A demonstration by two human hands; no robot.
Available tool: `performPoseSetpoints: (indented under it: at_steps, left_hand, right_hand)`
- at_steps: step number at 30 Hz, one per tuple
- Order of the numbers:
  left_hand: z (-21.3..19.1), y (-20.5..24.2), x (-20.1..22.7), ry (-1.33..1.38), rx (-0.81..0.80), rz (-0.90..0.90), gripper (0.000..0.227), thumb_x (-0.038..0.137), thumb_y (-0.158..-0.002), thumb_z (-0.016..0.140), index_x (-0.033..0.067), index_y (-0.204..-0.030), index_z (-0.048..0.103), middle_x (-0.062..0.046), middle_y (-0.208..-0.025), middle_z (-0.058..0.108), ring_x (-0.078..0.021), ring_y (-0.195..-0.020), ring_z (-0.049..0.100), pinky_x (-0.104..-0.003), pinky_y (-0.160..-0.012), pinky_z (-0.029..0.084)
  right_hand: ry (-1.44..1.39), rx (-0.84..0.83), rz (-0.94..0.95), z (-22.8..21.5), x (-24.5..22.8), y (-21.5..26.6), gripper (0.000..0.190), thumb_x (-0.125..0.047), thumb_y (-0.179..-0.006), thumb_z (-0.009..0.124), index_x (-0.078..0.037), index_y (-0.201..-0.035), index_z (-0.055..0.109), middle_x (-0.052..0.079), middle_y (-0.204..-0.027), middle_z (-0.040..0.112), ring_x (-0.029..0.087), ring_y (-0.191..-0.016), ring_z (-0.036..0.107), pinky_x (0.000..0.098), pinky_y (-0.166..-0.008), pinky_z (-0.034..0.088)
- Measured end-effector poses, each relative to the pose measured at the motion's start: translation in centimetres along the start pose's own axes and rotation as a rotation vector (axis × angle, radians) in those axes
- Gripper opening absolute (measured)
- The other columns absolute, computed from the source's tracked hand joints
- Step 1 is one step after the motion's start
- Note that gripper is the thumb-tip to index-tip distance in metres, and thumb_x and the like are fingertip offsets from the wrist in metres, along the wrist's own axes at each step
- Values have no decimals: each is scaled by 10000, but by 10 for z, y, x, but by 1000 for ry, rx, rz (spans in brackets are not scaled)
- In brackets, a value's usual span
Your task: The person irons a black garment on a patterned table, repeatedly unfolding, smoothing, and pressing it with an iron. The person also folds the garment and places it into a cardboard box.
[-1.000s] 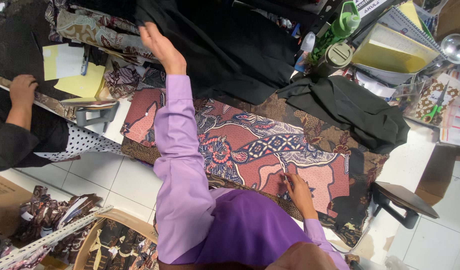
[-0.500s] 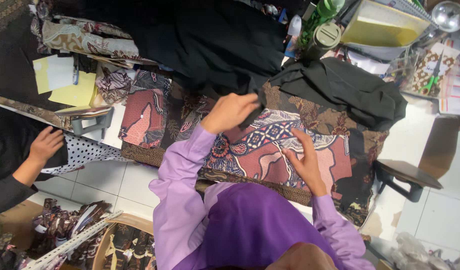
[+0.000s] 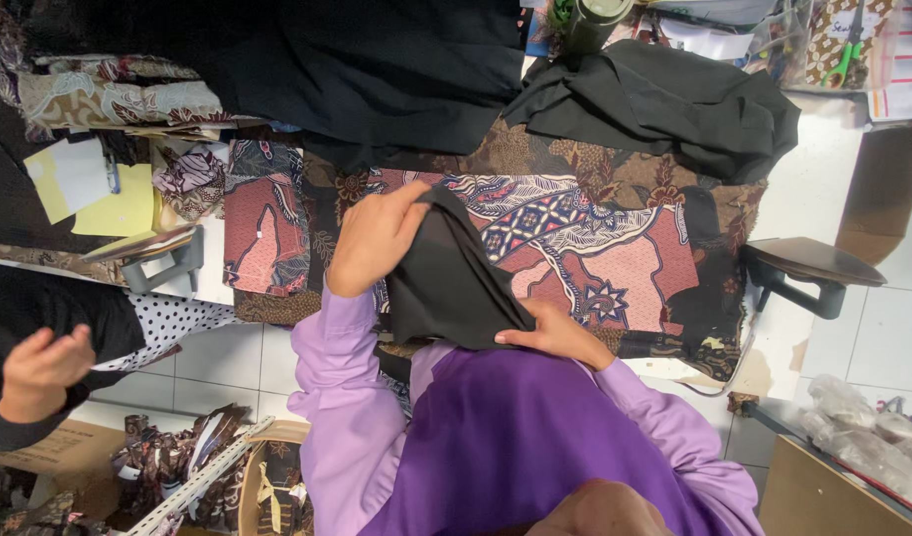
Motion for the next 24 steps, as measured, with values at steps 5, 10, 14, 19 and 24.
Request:
performPoseSetpoints:
  at_steps: [5, 10, 14, 19, 24]
  left_hand:
    - [5, 4, 33, -153, 549, 489, 382, 97, -851, 633, -62, -1196, 588, -263, -985, 692, -439, -869, 654, -487, -788, 499]
    - [178, 14, -42, 482, -346, 158, 283, 261, -1020, 624, 3, -963, 724, -103, -896, 763, -250, -859, 770, -352, -791, 583]
    - [337, 114, -54, 911, -1244, -153, 760, 631, -1032, 394, -34, -1160, 737, -153, -1067, 774, -256, -950, 736, -364, -875, 567]
    - [396, 124, -70, 2109, -883, -528, 948, 780, -866, 456, -37, -1333, 570, -177, -1285, 702, -323, -1212, 639, -474, -1072, 466]
    - [423, 103, -172, 2324, -77, -891, 452, 419, -979, 690, 35, -1212, 641, -109, -1236, 708, -294, -1200, 641, -456, -1078, 464]
  right_hand:
    - [-446, 76, 174, -17, 61, 10, 511, -283, -901, 771, 24, -1297, 674, 89, -1178, 741, 121, -1031, 681, 284, -901, 542]
    - [-842, 355, 211, -44, 97, 7, 452, -263, -981, 663, -11, -1349, 596, 52, -1167, 702, 113, -991, 664, 290, -853, 546]
    - [-975, 405, 170, -50, 89, 6, 429, -208, -992, 679, 27, -1332, 563, 74, -1164, 697, 139, -996, 667, 309, -863, 557]
    - [-942, 342, 79, -59, 50, 16, 648, -80, -874, 742, -23, -1460, 470, 70, -1275, 630, 143, -1087, 649, 312, -926, 553]
    - [-848, 331, 63, -80, 29, 34, 815, -21, -757, 781, -34, -1493, 432, 97, -1331, 610, 190, -1157, 638, 337, -972, 543]
Point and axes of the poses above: each hand's wrist, its own y-axis away from the middle knuckle, its own z-axis out of the palm, x = y × z, the point moved 9 cm from there along -y, towards the middle knuckle
